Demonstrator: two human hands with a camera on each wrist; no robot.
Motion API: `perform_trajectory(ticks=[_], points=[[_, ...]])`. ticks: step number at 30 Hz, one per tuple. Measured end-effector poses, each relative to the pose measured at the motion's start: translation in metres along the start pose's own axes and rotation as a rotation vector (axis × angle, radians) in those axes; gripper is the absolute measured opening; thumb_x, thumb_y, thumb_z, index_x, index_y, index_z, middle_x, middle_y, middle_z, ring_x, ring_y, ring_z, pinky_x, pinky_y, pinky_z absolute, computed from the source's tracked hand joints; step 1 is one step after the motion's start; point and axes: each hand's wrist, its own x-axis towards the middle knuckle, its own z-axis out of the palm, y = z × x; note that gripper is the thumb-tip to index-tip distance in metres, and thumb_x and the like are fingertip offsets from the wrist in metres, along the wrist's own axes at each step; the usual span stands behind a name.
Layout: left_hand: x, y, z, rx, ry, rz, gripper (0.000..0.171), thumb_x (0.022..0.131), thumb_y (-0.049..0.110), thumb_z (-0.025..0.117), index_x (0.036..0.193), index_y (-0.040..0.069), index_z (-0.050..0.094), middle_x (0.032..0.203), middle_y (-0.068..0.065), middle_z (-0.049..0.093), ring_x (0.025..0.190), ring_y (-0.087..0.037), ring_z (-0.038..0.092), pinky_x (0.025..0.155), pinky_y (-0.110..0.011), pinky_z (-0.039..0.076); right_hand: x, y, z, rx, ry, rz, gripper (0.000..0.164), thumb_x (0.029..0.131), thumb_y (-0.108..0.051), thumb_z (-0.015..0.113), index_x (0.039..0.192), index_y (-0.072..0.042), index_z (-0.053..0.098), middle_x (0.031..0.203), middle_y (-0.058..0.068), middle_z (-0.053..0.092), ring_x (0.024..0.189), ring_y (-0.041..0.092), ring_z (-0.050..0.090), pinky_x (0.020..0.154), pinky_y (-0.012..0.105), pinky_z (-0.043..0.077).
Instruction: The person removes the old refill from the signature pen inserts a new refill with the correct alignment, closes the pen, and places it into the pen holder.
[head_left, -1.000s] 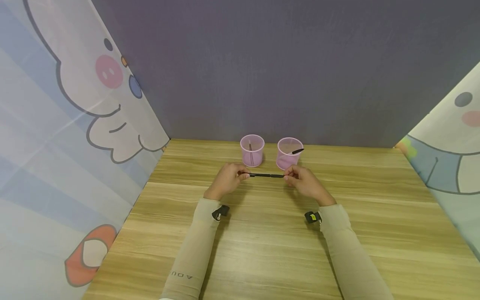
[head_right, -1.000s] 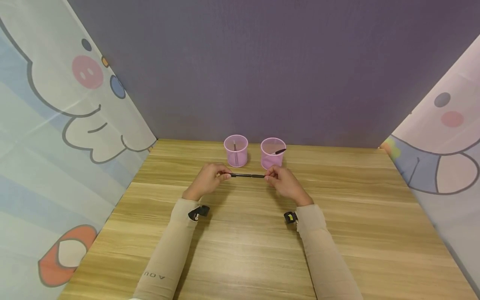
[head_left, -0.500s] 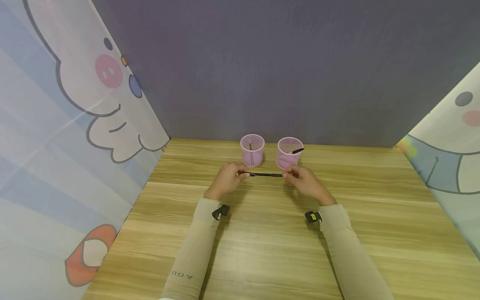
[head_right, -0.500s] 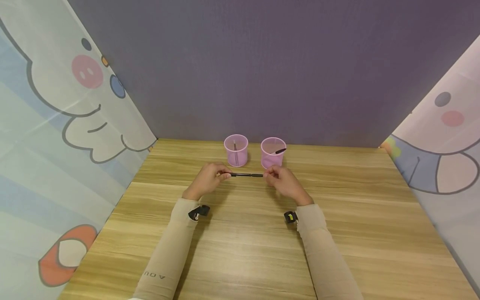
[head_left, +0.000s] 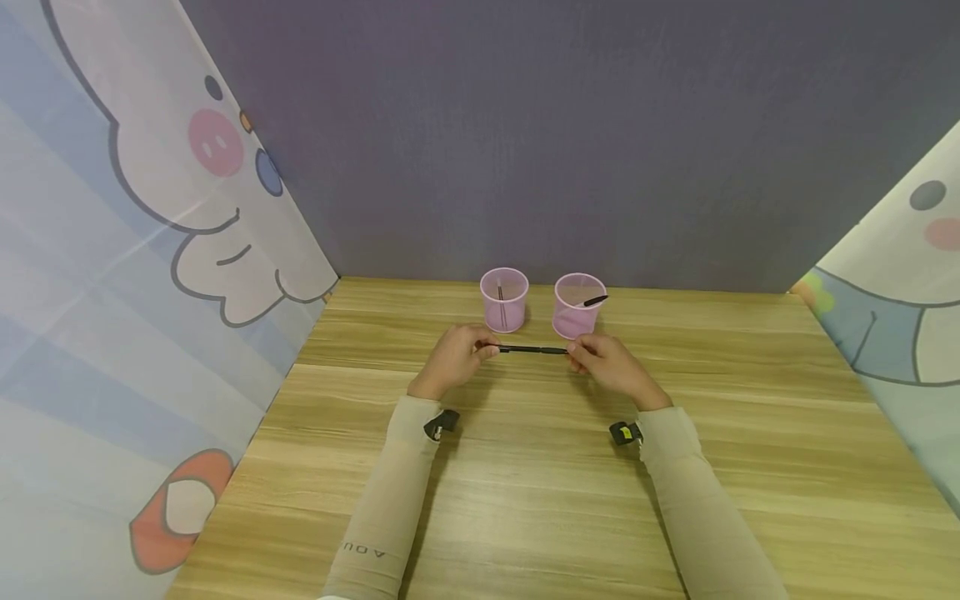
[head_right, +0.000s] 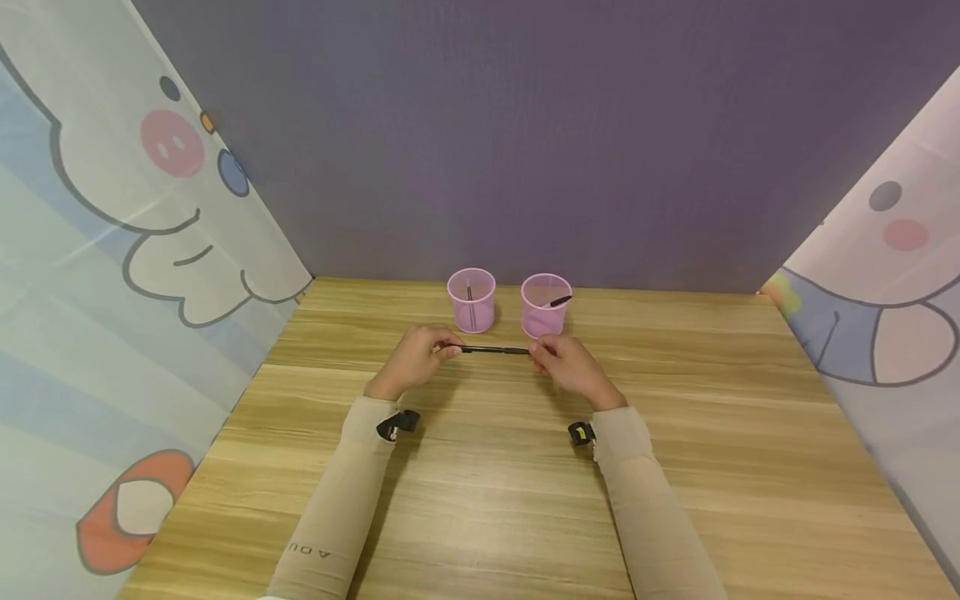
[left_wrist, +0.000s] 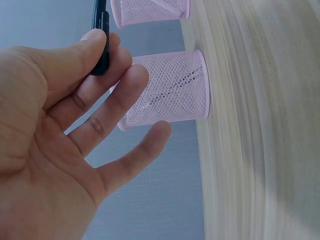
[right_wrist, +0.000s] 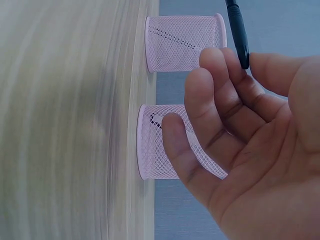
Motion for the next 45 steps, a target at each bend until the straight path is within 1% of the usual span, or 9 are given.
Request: perform_trajectory(ticks=[3, 10, 17, 29, 36, 40, 45], points=[[0.0002, -0.0008, 0.0005, 0.001, 0.001, 0.007, 0.009, 0.093, 0.015, 0.074, 0.097, 0.008, 0.078, 0.092, -0.003, 0.075, 0.081, -0.014, 0.063, 0.077, -0.032, 0.054, -0.0007, -0.0008, -0.0001, 0.009, -0.005, -0.002, 0.03, 0.107, -0.018, 0.054, 0.092, 0.004, 0.066, 0.085, 0.019, 0.068, 0.076, 0.022, 0.061, 0.067, 0.025, 0.051], [-0.0004, -0.0024, 0.001, 0.004, 0.004, 0.012, 0.008, 0.093, 0.015, 0.074, 0.096, 0.009, 0.078, 0.091, -0.002, 0.074, 0.08, -0.013, 0.063, 0.077, -0.031, 0.054, -0.0007, 0.0004, 0.0, 0.012, -0.009, -0.01, 0.028, 0.107, -0.019, 0.055, 0.091, 0.003, 0.065, 0.082, 0.016, 0.066, 0.076, 0.024, 0.06, 0.067, 0.025, 0.049], [-0.0006, -0.0028, 0.0004, 0.008, 0.006, 0.023, 0.008, 0.094, 0.016, 0.074, 0.095, 0.009, 0.078, 0.089, -0.002, 0.073, 0.079, -0.013, 0.062, 0.076, -0.03, 0.054, 0.0004, 0.0039, 0.001, 0.018, -0.009, -0.021, 0.025, 0.106, -0.017, 0.056, 0.097, 0.005, 0.065, 0.084, 0.016, 0.067, 0.076, 0.021, 0.06, 0.067, 0.025, 0.05], [-0.0007, -0.0027, 0.0007, 0.009, 0.002, 0.017, 0.009, 0.094, 0.016, 0.073, 0.097, 0.009, 0.078, 0.091, -0.002, 0.074, 0.08, -0.013, 0.063, 0.078, -0.03, 0.054, 0.0019, 0.0072, 0.001, 0.026, -0.007, -0.038, 0.02, 0.105, -0.012, 0.057, 0.1, 0.006, 0.064, 0.084, 0.016, 0.066, 0.075, 0.019, 0.058, 0.065, 0.024, 0.049], [-0.0006, -0.0026, 0.0006, 0.017, 0.009, 0.023, 0.008, 0.094, 0.016, 0.073, 0.096, 0.01, 0.078, 0.09, -0.001, 0.074, 0.08, -0.012, 0.063, 0.077, -0.03, 0.054, 0.0003, 0.0055, 0.0011, 0.039, -0.007, -0.037, 0.017, 0.104, -0.009, 0.058, 0.103, 0.007, 0.064, 0.087, 0.019, 0.066, 0.076, 0.02, 0.059, 0.066, 0.025, 0.051], [-0.0008, -0.0031, 0.0006, 0.018, 0.012, 0.026, 0.009, 0.094, 0.017, 0.073, 0.096, 0.01, 0.078, 0.09, -0.001, 0.074, 0.08, -0.012, 0.063, 0.076, -0.03, 0.054, -0.0008, 0.0051, 0.0011, 0.051, -0.009, -0.028, 0.016, 0.103, -0.008, 0.059, 0.106, 0.007, 0.063, 0.088, 0.02, 0.066, 0.077, 0.022, 0.061, 0.066, 0.027, 0.052], [-0.0007, -0.0043, 0.0014, 0.018, 0.009, 0.024, 0.009, 0.094, 0.017, 0.073, 0.096, 0.01, 0.078, 0.09, 0.0, 0.074, 0.079, -0.011, 0.062, 0.075, -0.03, 0.053, -0.001, 0.0047, 0.0006, 0.051, -0.006, -0.029, 0.015, 0.101, -0.007, 0.061, 0.107, 0.007, 0.063, 0.089, 0.019, 0.068, 0.078, 0.024, 0.063, 0.067, 0.028, 0.054]])
